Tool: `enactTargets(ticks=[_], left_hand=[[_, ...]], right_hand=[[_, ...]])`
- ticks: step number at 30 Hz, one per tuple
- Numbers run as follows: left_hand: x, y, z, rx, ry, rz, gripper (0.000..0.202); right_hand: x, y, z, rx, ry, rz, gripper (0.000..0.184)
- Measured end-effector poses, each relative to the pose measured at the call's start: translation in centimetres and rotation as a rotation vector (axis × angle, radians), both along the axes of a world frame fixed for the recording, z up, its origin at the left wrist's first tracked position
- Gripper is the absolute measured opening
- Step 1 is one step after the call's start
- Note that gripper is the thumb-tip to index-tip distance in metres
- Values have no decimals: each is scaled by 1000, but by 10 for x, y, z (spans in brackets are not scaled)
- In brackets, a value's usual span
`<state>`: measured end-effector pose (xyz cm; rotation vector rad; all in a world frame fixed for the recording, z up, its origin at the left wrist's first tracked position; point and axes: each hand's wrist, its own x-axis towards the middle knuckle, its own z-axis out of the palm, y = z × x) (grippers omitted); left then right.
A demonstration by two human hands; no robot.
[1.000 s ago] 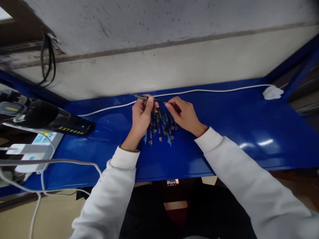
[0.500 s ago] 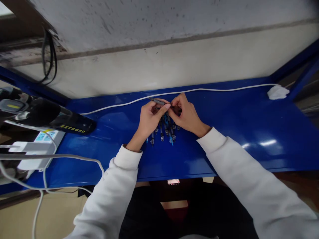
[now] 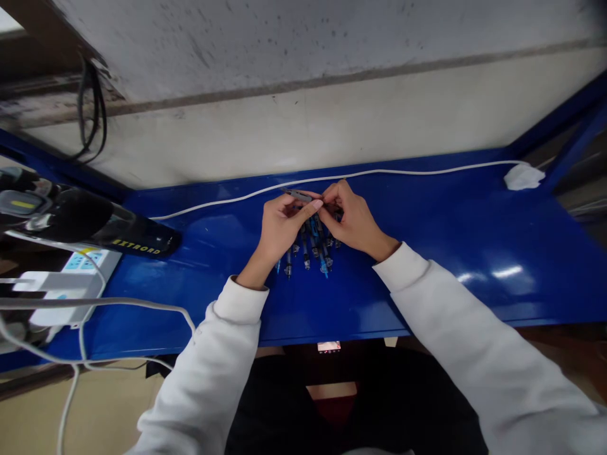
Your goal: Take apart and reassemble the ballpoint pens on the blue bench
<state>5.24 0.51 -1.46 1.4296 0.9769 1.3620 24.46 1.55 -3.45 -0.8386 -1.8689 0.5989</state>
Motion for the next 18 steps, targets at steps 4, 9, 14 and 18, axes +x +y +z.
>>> enactTargets(ticks=[4, 9, 14, 18], left_hand=[[-1, 1, -1, 21, 4, -8, 22], [0, 1, 1, 31, 1, 18, 22], [1, 0, 2, 43, -4, 70, 21], [1, 1, 1, 56, -16, 91, 21]], right_hand=[[1, 1, 1, 1, 1, 10, 32], [1, 2, 0, 24, -27, 13, 29], [0, 0, 2, 21, -31, -21, 28], [0, 1, 2, 42, -24, -30, 22]])
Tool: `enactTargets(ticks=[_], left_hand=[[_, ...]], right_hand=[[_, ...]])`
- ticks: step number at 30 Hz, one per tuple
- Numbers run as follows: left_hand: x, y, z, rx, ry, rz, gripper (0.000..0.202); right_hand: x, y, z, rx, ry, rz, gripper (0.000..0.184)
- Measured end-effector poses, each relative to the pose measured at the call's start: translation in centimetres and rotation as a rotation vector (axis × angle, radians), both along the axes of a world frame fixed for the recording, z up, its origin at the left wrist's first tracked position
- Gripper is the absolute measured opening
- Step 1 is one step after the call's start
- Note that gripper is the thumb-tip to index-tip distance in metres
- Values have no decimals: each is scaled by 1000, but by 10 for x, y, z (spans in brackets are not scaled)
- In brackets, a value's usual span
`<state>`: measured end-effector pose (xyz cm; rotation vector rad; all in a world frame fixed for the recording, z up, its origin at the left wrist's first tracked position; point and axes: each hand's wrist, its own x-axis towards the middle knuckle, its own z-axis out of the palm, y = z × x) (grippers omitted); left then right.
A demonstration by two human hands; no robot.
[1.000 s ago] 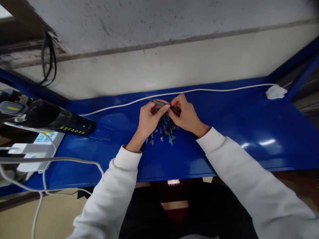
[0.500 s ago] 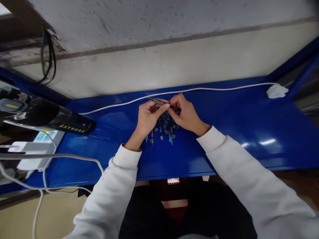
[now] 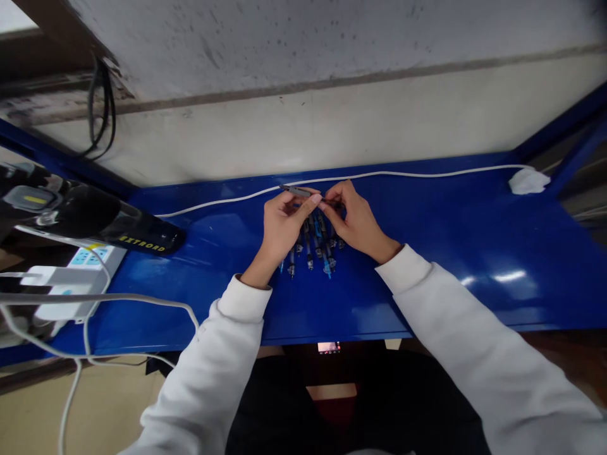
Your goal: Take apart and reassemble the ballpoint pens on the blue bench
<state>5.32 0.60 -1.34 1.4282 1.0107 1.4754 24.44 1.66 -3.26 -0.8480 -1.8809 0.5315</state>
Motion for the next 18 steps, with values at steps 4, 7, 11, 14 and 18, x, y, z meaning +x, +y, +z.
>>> enactTargets(ticks=[4, 7, 11, 14, 18], left_hand=[[-2, 1, -1, 5, -10, 2, 24], [-3, 2, -1, 9, -21, -10, 26], [-2, 2, -2, 7, -23, -20, 25], [0, 1, -3, 6, -19, -35, 23], [-1, 0, -1, -4, -21, -48, 23]], right_hand=[[0, 1, -2, 27, -16, 27, 20], [-1, 0, -2, 23, -34, 45, 19], [0, 1, 0, 31, -21, 26, 19], [2, 3, -1, 28, -5, 11, 20], [2, 4, -2, 54, -14, 37, 16]])
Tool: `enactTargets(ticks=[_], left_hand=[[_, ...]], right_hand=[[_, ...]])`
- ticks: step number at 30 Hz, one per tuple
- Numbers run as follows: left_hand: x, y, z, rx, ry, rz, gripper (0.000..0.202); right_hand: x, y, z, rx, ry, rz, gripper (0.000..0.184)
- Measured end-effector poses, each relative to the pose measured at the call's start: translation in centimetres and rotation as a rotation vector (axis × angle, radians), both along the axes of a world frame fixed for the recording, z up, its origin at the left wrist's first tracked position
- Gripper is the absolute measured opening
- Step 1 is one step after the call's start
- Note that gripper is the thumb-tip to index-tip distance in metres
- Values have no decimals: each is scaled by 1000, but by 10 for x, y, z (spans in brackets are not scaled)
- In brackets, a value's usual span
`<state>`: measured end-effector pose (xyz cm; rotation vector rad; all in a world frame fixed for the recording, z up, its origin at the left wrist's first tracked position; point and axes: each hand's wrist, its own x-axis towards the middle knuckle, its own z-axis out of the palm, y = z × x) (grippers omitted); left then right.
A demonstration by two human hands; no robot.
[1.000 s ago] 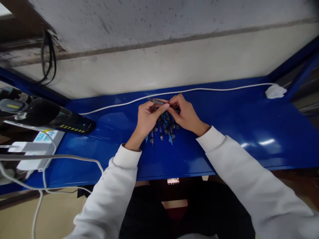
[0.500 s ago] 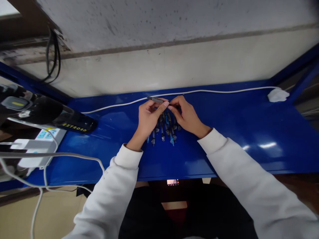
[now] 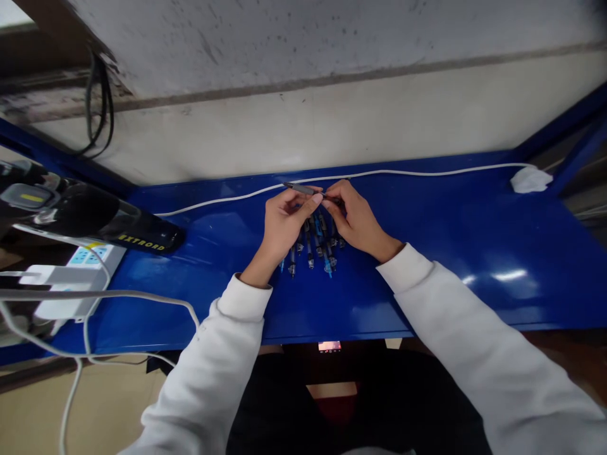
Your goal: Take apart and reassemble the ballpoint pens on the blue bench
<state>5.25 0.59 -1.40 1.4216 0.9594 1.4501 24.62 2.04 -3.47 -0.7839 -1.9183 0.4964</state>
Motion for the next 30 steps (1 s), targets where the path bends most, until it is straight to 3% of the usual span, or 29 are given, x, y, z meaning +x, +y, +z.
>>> enactTargets(ticks=[9, 30], left_hand=[[0, -1, 1, -5, 43, 61, 28], [0, -1, 0, -3, 78, 28, 28]], right_hand=[[0, -2, 2, 7, -14, -4, 15], [-3, -5, 0, -66, -7, -21, 22]])
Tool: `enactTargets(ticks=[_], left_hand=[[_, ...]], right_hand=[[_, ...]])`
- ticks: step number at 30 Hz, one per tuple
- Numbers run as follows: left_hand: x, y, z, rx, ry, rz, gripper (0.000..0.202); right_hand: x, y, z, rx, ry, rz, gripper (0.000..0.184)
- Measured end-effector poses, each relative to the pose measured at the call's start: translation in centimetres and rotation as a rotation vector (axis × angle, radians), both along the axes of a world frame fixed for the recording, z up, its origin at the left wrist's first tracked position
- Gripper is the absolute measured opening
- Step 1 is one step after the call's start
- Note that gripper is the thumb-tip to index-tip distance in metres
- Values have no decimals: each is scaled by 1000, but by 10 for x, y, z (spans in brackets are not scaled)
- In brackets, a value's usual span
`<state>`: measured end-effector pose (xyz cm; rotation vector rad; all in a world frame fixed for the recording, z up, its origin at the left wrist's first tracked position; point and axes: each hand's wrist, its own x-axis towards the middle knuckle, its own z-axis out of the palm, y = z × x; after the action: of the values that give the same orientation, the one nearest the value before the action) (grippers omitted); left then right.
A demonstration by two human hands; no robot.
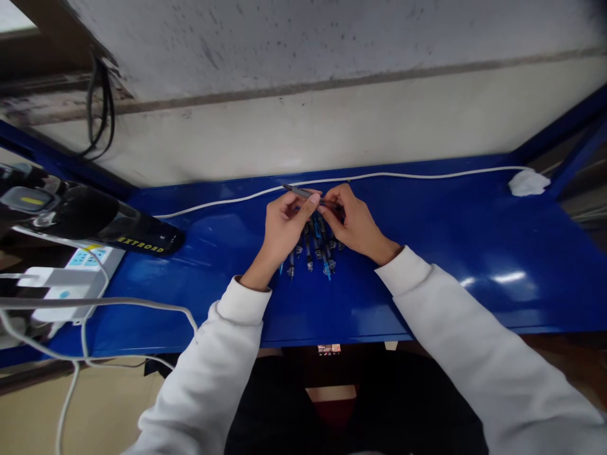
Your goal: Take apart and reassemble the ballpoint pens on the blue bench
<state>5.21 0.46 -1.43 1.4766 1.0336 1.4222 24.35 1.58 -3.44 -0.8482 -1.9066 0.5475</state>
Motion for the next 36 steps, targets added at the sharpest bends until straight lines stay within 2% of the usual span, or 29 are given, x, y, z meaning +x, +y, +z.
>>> enactTargets(ticks=[10, 15, 22, 29, 36], left_hand=[[1, 0, -1, 7, 2, 0, 29], [0, 1, -1, 14, -9, -7, 29], [-1, 1, 0, 10, -10, 15, 28], [-1, 2, -2, 4, -5, 17, 30], [-2, 2, 1, 13, -26, 27, 32]], right_hand=[[1, -1, 4, 6, -31, 39, 26], [0, 1, -1, -21, 16, 1, 29], [1, 1, 3, 28, -44, 32, 26], [1, 1, 2, -6, -17, -10, 25], [1, -1, 4, 8, -55, 24, 27]])
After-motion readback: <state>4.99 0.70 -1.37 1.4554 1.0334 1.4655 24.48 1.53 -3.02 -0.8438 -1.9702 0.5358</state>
